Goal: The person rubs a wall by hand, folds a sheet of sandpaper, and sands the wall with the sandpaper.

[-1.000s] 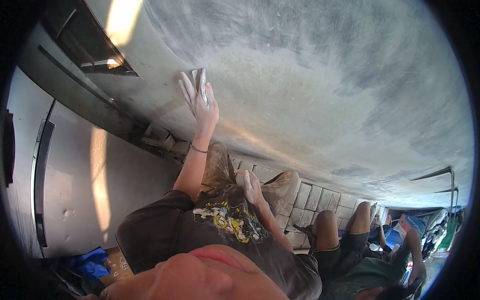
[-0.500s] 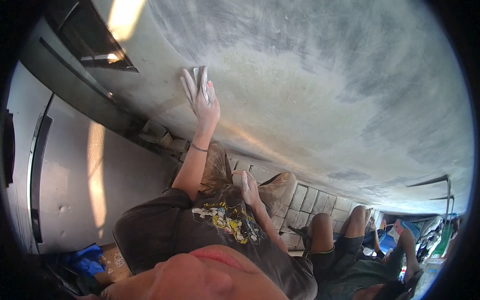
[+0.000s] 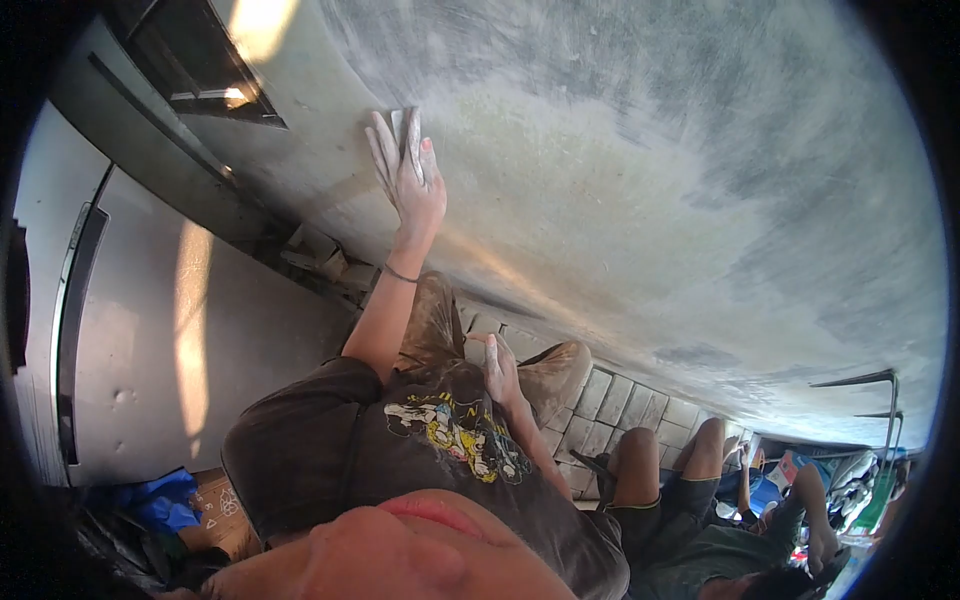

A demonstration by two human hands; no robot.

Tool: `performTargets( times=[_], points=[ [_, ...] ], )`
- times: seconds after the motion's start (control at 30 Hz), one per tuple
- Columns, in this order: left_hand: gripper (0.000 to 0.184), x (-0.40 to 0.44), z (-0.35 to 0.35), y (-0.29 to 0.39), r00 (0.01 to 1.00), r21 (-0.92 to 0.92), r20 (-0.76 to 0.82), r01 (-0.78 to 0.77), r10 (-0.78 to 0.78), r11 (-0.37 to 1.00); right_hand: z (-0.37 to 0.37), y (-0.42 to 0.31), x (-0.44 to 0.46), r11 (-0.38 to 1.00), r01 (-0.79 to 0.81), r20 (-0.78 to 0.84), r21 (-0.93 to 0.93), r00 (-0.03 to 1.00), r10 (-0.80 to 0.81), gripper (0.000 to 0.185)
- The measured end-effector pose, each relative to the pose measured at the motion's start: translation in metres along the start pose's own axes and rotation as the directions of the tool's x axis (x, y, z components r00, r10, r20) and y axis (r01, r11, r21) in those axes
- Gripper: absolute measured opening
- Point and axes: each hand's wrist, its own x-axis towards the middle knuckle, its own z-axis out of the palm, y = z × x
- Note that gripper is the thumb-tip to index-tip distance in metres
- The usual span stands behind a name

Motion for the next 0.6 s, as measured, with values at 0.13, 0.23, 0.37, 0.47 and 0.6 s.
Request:
performTargets(
  times=[0.13, 0.23, 0.37, 0.47, 0.6],
  points=[
    [0.046, -0.009, -0.002, -0.001, 0.999, 0.052, 0.047, 0.017, -0.019, 0.998, 0.001, -0.004, 0.004, 0.999, 0.006, 0.006, 0.036, 1.0, -0.006, 0.064],
    [0.046, 0.006, -0.006, 0.004, 1.0, 0.039, 0.015, 0.011, -0.012, 0.999, 0.001, -0.004, 0.001, 0.999, -0.017, 0.012, 0.033, 1.0, 0.017, 0.064],
    [0.046, 0.027, -0.01, 0.012, 0.998, -0.017, -0.067, 0.007, -0.008, 1.0, -0.002, -0.002, 0.001, 0.998, -0.054, 0.009, 0.027, 0.998, 0.054, 0.064],
    [0.046, 0.016, -0.003, 0.006, 0.998, -0.03, -0.054, -0.015, 0.014, 0.999, -0.001, 0.0, 0.002, 0.999, 0.038, -0.071, 0.026, 0.997, -0.036, 0.059],
    [0.047, -0.002, 0.001, 0.001, 1.0, 0.029, -0.004, -0.001, 0.001, 1.0, 0.001, 0.001, 0.001, 0.999, 0.015, -0.086, 0.043, 0.996, -0.011, 0.058]
  ],
)
